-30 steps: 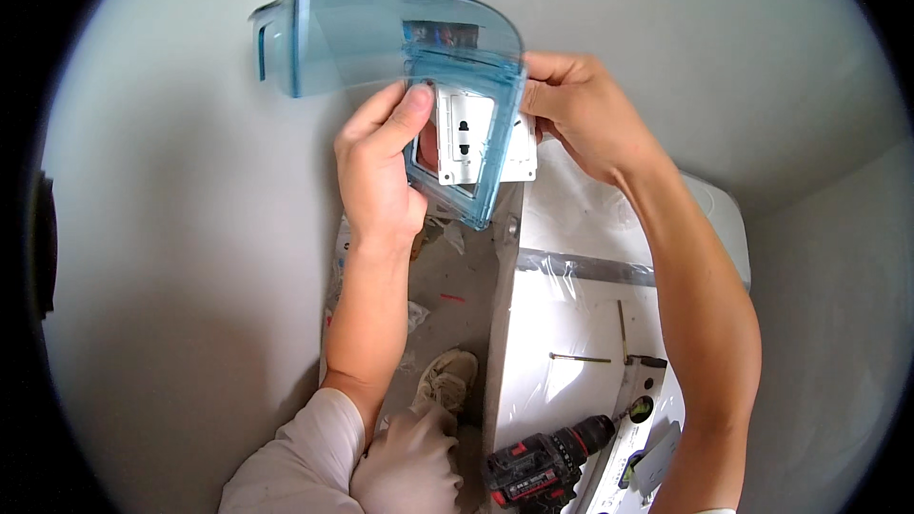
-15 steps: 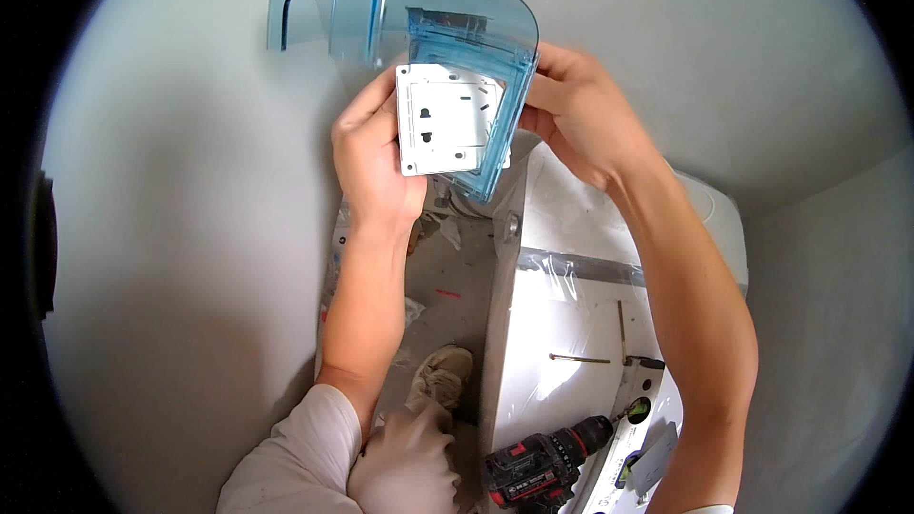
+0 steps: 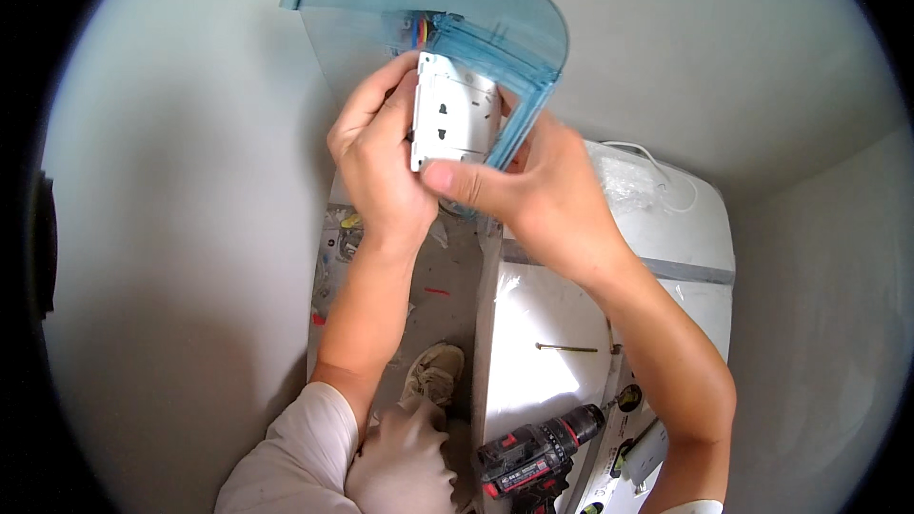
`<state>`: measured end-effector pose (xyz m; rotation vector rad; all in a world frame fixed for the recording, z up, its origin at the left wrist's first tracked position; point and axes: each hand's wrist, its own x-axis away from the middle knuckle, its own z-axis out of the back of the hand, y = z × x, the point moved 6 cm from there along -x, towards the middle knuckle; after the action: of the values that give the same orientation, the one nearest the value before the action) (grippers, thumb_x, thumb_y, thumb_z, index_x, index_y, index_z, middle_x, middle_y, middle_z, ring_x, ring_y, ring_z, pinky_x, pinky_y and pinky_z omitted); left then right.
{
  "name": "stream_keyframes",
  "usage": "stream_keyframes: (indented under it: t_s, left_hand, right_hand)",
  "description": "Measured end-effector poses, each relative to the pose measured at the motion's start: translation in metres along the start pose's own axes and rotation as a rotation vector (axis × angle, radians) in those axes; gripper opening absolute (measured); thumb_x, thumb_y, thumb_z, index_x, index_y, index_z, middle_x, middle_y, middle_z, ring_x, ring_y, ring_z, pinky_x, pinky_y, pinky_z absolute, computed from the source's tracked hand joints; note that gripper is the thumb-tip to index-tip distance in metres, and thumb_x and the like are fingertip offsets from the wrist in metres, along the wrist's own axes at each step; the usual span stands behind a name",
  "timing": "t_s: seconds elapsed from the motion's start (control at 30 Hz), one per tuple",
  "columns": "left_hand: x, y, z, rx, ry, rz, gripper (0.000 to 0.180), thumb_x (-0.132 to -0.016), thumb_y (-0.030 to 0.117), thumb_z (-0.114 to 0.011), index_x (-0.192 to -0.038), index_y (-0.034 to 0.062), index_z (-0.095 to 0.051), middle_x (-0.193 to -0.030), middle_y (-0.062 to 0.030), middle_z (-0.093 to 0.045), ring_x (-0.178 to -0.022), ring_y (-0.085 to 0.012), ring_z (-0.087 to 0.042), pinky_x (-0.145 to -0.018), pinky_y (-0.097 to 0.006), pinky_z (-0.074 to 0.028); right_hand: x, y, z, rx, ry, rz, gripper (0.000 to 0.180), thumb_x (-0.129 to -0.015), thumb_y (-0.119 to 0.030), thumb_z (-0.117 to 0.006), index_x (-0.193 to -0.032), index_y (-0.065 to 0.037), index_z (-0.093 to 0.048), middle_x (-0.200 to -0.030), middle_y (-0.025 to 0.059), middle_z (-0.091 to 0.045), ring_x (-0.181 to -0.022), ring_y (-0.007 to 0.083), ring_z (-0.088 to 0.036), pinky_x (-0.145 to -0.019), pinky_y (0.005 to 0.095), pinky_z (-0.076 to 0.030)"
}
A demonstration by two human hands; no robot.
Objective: The person retrieves nails from a bag, connects wires to an electrical outlet, and assembles a transparent cover over the outlet. They then attach the outlet to the wall and secure the cover.
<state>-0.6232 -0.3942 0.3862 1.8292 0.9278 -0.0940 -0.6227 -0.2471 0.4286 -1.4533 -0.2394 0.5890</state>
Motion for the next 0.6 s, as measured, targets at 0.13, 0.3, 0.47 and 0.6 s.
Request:
stream_keyframes:
  t_s: [0.13, 0.3, 0.47, 0.6]
  left_hand:
    - [0.007, -0.007, -0.002, 0.023, 0.001, -0.093, 0.033, -0.110, 0.023, -0.054, -0.127, -0.0017, -0.068, -0.125, -0.0104, -0.054, -0.111, -0.0177, -0.054, -0.099, -0.035, -0.045]
    - [0.039, 0.033, -0.005, -0.484, -0.037, -0.599, 0.054, -0.097, 0.032, -0.075, -0.134, -0.0034, -0.058, -0.133, -0.0151, -0.045, -0.120, -0.0265, -0.048, -0.106, -0.041, -0.040]
    - [0.035, 0.029, 0.009, -0.574, 0.055, -0.557, 0.031, -0.091, 0.013, -0.082, -0.112, -0.0003, -0.063, -0.123, -0.0142, -0.058, -0.108, -0.0253, -0.056, -0.097, -0.037, -0.046]
    - [0.037, 0.031, 0.017, -0.590, 0.103, -0.542, 0.015, -0.095, 0.007, -0.076, -0.099, -0.0008, -0.064, -0.103, -0.0086, -0.065, -0.095, -0.0213, -0.058, -0.086, -0.034, -0.047]
  right_hand:
    - [-0.008, 0.006, 0.015, -0.194, 0.147, -0.065, 0.056, -0.099, -0.021, -0.074, -0.142, 0.010, -0.055, -0.129, 0.0128, -0.067, -0.112, 0.0183, -0.064, -0.098, 0.0353, -0.052]
    - [-0.008, 0.007, 0.015, -0.200, 0.183, -0.031, 0.048, -0.102, -0.020, -0.069, -0.140, 0.007, -0.056, -0.123, 0.0113, -0.069, -0.106, 0.0169, -0.066, -0.087, 0.0335, -0.056]
    - [0.002, 0.018, 0.012, -0.147, 0.260, -0.139, 0.034, -0.104, -0.020, -0.064, -0.129, 0.002, -0.060, -0.114, 0.0089, -0.070, -0.100, 0.0156, -0.067, -0.082, 0.0324, -0.059]
    - [0.010, 0.032, 0.002, 0.000, 0.305, -0.230, 0.034, -0.107, -0.028, -0.060, -0.117, 0.004, -0.064, -0.104, 0.0108, -0.070, -0.086, 0.0183, -0.069, -0.074, 0.0345, -0.060]
